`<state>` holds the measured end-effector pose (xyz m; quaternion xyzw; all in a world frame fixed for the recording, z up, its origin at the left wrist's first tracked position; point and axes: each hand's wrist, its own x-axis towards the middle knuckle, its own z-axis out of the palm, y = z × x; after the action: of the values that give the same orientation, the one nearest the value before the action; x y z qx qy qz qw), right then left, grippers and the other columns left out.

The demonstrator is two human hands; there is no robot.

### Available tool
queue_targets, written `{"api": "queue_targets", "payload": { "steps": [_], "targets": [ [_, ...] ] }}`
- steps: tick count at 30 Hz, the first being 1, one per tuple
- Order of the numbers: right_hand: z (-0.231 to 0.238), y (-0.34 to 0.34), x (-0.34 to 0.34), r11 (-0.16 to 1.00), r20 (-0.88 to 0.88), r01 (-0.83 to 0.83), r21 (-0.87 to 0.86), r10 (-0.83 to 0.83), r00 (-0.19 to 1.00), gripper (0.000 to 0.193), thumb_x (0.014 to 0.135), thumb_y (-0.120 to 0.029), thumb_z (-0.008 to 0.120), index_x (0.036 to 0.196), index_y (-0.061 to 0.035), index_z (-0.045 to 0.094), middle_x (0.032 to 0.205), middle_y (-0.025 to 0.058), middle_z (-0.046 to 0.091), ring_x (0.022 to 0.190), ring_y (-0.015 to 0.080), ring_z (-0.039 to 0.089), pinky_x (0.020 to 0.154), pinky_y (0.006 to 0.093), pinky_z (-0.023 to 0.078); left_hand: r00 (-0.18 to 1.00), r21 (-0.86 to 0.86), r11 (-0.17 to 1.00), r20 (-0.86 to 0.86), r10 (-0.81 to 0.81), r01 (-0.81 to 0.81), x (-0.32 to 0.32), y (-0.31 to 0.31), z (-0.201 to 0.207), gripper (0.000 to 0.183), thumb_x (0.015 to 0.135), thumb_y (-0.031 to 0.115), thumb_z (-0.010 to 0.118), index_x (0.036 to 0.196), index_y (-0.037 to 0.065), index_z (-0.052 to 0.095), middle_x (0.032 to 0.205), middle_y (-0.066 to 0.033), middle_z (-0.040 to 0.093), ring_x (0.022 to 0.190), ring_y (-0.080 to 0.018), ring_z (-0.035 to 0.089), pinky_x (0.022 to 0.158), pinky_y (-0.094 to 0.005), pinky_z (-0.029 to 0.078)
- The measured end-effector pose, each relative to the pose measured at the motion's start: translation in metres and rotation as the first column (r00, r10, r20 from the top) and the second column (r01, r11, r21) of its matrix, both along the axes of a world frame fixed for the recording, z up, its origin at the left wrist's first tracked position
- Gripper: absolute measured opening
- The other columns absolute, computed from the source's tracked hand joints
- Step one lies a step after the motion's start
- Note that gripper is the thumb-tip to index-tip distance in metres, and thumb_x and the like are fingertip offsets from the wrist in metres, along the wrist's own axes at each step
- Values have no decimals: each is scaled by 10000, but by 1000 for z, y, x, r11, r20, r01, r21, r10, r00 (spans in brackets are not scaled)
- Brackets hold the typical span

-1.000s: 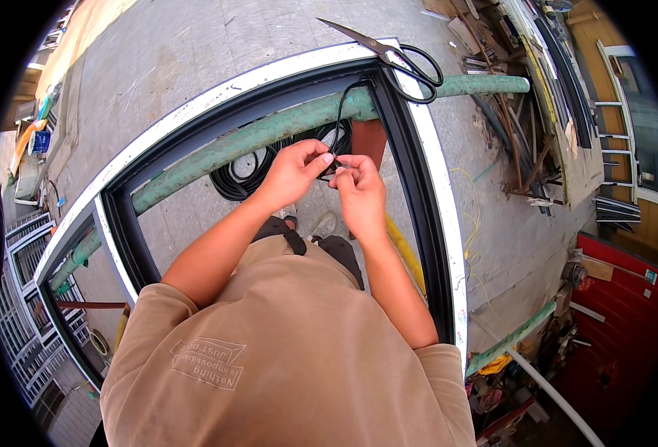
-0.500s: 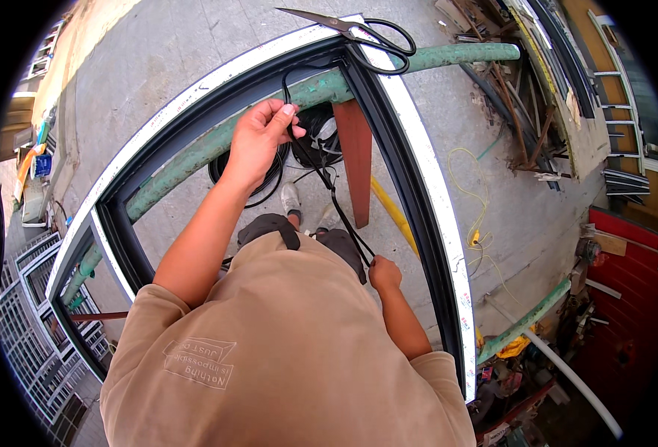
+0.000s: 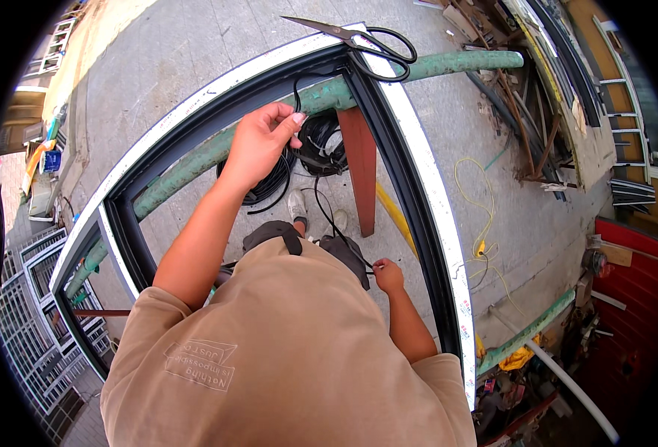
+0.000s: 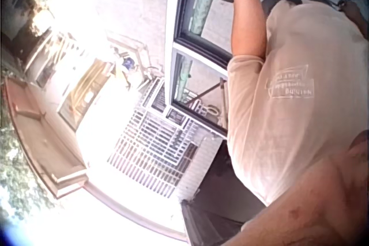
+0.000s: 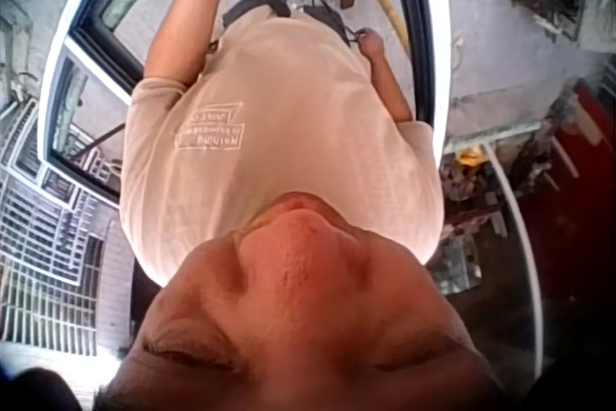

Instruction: The person installs a black rubber seal into the frame of a window using scissors to cut the material to length.

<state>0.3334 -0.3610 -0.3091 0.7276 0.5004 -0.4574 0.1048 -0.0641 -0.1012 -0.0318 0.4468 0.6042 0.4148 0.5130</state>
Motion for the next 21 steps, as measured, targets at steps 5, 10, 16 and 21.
{"api": "queue_targets", "payload": {
  "steps": [5,10,16,21],
  "targets": [
    [43,92,-94,962,-336,120,246,-31,941,198,999,-231,741,1131,-89,779,1018,123,817,945,299,781,838,425,588,756,359,928,-634,164,101,-13,-6,1,204,997,187,777,1103,13,769,923,-152,761,795,-277,754,732,-400,587],
    [113,148,-154,954,-421,-30,300,160,893,233,997,-234,745,1162,-72,776,1024,132,804,968,322,770,859,435,586,520,364,925,-814,261,106,-24,-9,17,128,980,186,763,1072,101,790,995,-76,739,851,-374,745,754,-486,602],
    [193,190,-232,821,-424,-107,561,396,814,430,991,-307,763,1336,-59,698,1281,178,726,1183,380,704,980,481,561,517,380,915,-814,263,133,-32,-9,12,115,978,157,759,1075,99,783,980,-84,735,828,-369,745,732,-478,607],
    [227,218,-299,820,-537,22,572,355,766,426,979,-307,754,1279,-12,688,1253,210,740,1179,432,703,960,523,557,574,381,914,-783,239,138,-21,-9,11,135,961,146,771,1078,79,775,987,-104,726,836,-381,743,729,-485,610]
  ]
}}
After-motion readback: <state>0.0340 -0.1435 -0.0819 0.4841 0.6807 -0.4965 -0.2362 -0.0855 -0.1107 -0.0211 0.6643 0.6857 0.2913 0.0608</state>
